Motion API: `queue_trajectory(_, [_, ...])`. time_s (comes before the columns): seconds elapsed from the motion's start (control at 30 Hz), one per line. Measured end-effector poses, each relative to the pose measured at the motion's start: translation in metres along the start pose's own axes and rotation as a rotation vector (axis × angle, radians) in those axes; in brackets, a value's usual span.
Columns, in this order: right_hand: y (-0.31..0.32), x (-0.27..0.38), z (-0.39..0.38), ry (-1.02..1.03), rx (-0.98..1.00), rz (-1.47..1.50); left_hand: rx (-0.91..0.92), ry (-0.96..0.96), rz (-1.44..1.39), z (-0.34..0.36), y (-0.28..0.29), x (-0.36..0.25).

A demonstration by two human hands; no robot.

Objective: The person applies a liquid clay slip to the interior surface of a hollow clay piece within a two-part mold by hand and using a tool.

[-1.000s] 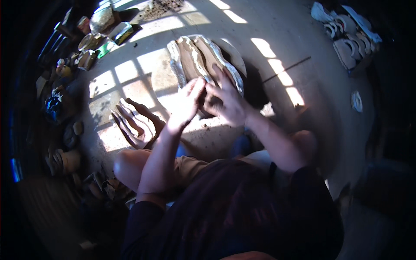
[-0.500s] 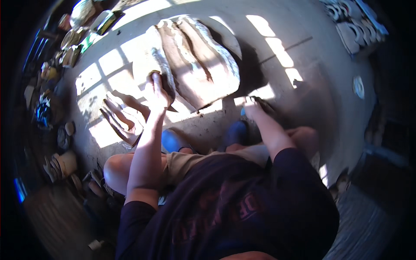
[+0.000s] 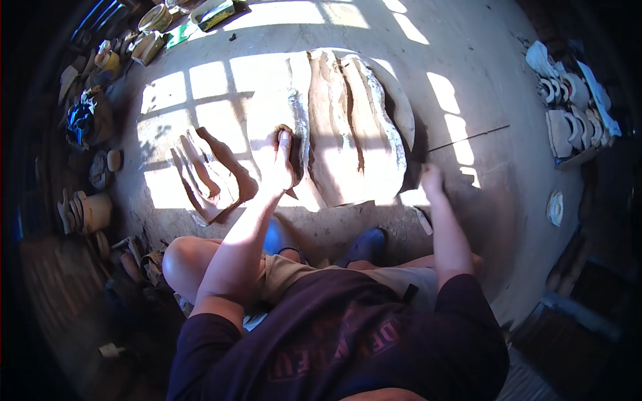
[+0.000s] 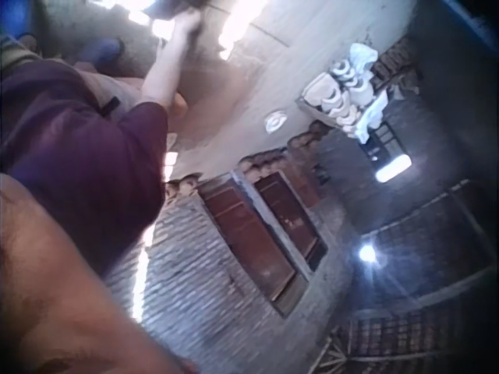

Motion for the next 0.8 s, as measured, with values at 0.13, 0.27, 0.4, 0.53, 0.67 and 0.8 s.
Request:
queue_trajectory(0.13, [0.004,0.251,-0.023,0.123,0.082,0.380,-0.090,-0.019,0.204,-0.007,0.071,-0.020])
queue_trajectory(0.27, [0.026,0.415,-0.077,0.772,-0.011,-0.045,-0.042,-0.115,0.241,-0.002,0.052,-0.020])
queue_trajectory(0.4, [-0.014,0.499,-0.109,0.846,0.142,-0.193,0.067,-0.098,0.315,0.002,0.051,-0.035])
queue_trajectory(0.53, [-0.042,0.525,-0.110,0.727,0.125,-0.336,0.047,-0.154,0.463,0.002,0.048,-0.048])
queue_trajectory(0.67, [-0.060,0.524,-0.094,0.856,0.000,-0.485,0.072,-0.237,0.526,0.002,0.049,-0.047])
queue_trajectory(0.8, [-0.071,0.527,-0.093,0.900,0.018,-0.456,0.040,-0.209,0.553,0.003,0.059,-0.036])
Point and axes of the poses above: each hand's wrist, its own z-axis towards the middle knuckle, its own y-axis out of the back of the hand, x = y × z, the point moved 1 cm from there along z, towards the middle knuckle, and after that the axes turned 15 degrees about -z, right-handed, at the moved point
